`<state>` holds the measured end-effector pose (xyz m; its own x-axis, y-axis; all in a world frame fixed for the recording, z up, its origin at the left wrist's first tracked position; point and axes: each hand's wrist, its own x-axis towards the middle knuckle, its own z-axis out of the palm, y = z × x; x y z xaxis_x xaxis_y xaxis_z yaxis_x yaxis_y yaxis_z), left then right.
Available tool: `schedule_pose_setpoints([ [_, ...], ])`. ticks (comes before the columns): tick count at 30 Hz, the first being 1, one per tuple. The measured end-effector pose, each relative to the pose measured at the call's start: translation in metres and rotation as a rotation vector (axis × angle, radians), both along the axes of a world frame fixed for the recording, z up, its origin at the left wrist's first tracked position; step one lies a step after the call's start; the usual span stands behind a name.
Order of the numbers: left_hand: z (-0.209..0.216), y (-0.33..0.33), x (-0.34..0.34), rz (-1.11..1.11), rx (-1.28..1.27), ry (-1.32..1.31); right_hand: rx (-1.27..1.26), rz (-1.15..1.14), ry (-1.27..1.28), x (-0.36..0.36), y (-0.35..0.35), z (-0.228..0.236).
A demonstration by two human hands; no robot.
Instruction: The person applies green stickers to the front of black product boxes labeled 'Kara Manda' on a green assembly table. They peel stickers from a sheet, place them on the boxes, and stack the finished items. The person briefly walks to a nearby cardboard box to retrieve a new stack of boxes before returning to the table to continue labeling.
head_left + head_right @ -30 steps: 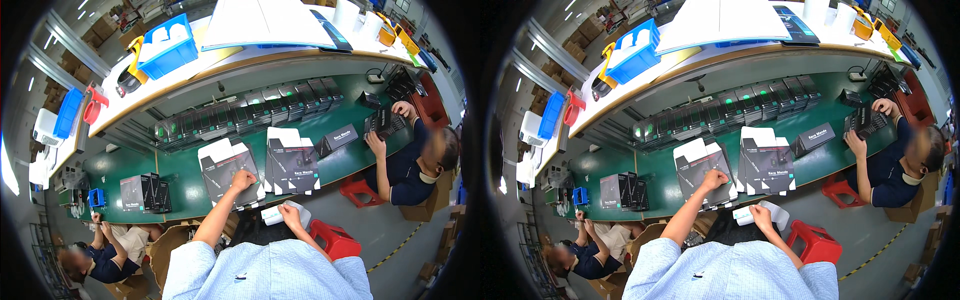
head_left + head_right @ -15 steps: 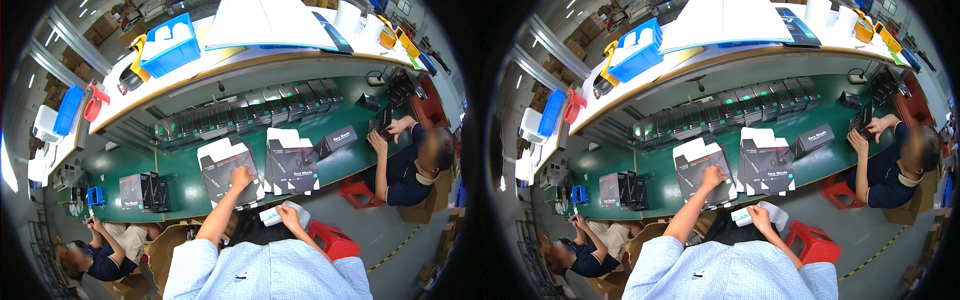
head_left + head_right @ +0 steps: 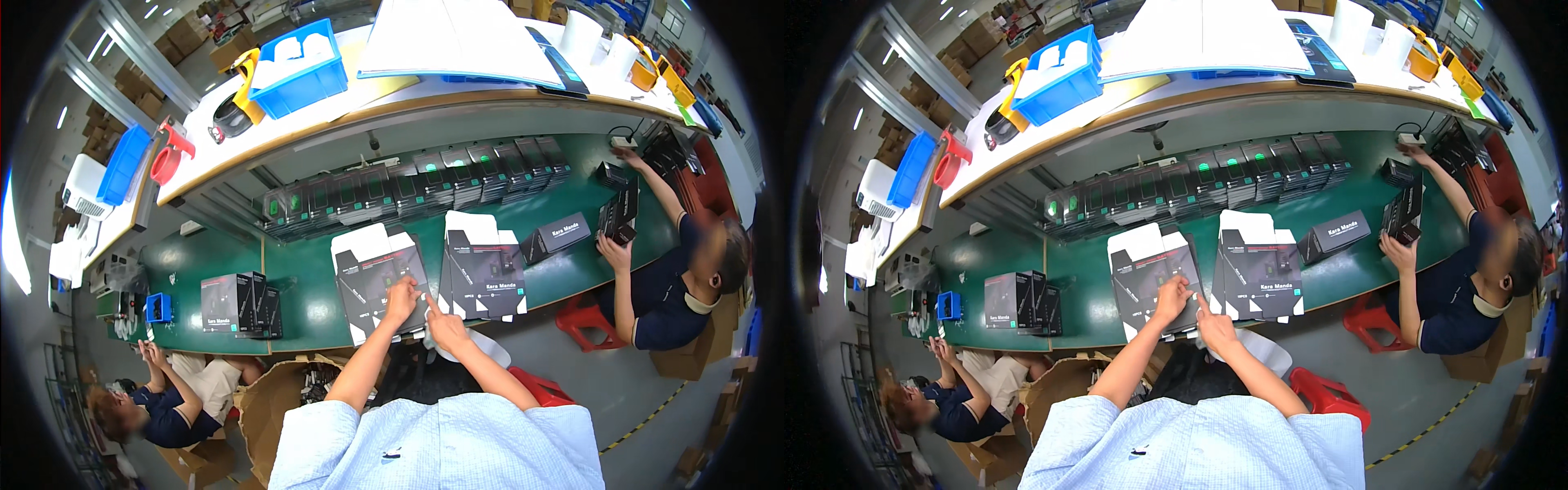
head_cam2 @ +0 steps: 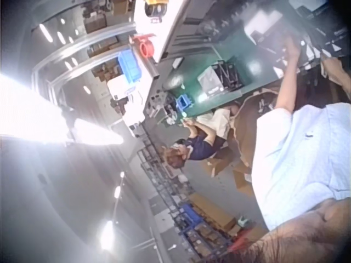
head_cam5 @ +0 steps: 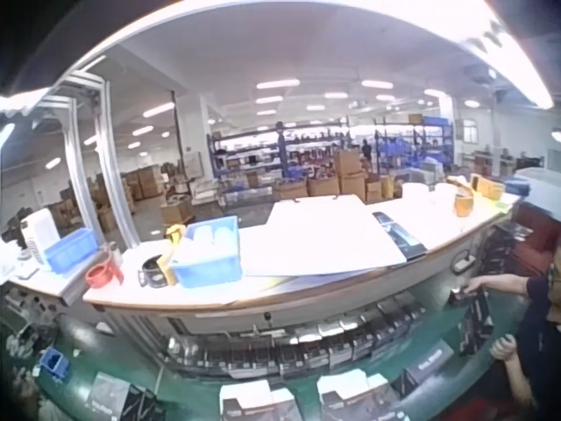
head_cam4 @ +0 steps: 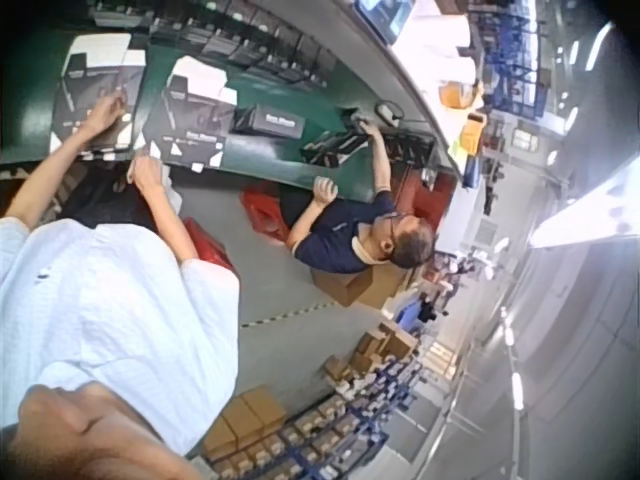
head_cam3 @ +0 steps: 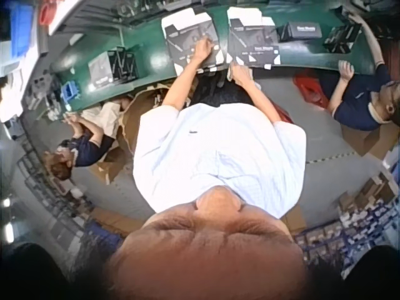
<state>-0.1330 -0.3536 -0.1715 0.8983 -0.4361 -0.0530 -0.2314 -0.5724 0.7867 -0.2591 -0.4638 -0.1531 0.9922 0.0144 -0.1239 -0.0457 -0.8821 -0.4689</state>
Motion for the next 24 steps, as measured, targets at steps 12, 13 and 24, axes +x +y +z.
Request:
schedule_pose_setpoints([
  [12, 0.01, -0.001, 0.003, -0.063, 0.055, 0.032, 0.061, 0.052, -0.092, -0.006, -0.006, 0.029],
  [13, 0.008, -0.002, 0.002, -0.074, 0.087, 0.017, -0.012, 0.061, -0.059, -0.005, -0.004, 0.012],
  [24, 0.01, -0.008, 0.015, -0.097, 0.285, 0.157, 0.027, -0.026, -0.055, -0.007, 0.002, 0.016],
])
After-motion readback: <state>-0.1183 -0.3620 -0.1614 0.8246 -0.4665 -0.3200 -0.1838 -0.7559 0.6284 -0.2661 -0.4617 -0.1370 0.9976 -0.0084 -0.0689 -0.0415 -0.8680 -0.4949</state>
